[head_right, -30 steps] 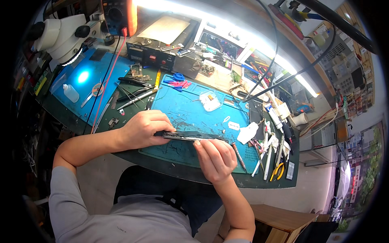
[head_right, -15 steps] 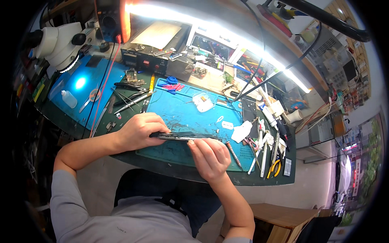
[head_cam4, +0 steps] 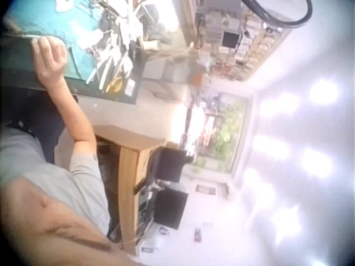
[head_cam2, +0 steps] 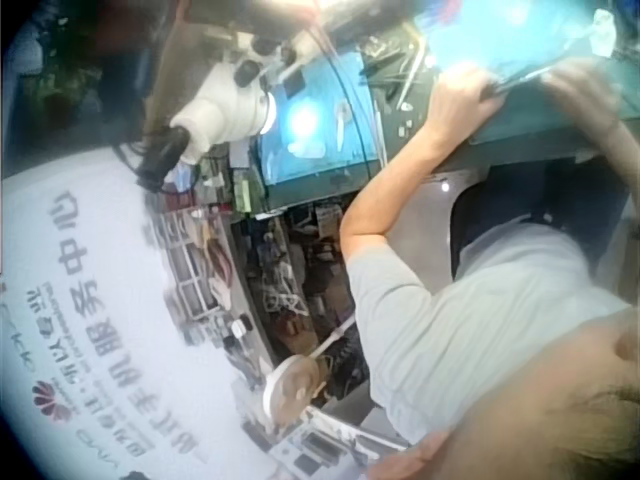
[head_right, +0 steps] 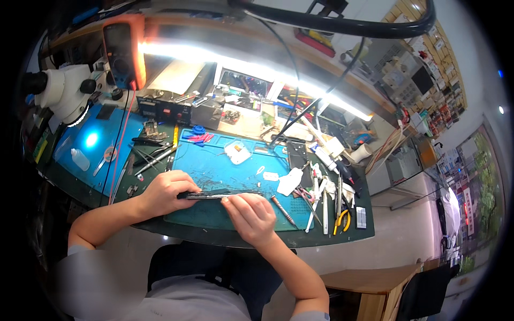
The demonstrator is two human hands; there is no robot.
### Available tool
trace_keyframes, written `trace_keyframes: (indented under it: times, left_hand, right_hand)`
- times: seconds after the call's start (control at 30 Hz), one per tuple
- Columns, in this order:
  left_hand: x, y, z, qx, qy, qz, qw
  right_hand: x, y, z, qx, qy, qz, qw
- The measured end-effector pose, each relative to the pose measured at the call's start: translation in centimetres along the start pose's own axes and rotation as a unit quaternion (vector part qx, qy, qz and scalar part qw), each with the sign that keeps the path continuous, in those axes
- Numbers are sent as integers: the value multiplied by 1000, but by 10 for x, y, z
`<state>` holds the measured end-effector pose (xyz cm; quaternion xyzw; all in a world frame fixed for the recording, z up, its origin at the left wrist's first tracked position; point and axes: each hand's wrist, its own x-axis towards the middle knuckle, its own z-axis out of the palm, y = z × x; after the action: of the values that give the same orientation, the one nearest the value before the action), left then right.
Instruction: The person uses a small screwdriver to remove screws from a disassembled smartphone on a workbench. They then connect a charging cable to the phone to test it.
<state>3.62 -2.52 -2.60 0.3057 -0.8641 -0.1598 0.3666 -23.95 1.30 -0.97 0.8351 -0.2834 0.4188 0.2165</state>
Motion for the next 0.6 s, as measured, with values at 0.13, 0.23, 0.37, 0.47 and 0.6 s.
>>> trace_keyframes:
  times: [0.13,0.23,0.37,0.47,0.6]
  left_hand:
    - [0,0,-1,4,-1,1,1000]
    - [0,1,-3,8,-11,-9,1000]
    - [0,-1,0,9,-7,-4,1000]
    - [1,-1,0,9,-3,-1,1000]
    - [-1,-2,0,10,-2,-3,1000]
  right_hand:
    - [-2,1,3,9,7,0,1000]
    - [-5,2,4,13,9,0,1000]
    - [-3,1,2,20,12,10,1000]
    - [-2,1,1,17,11,10,1000]
    - [-3,0,3,15,12,8,1000]
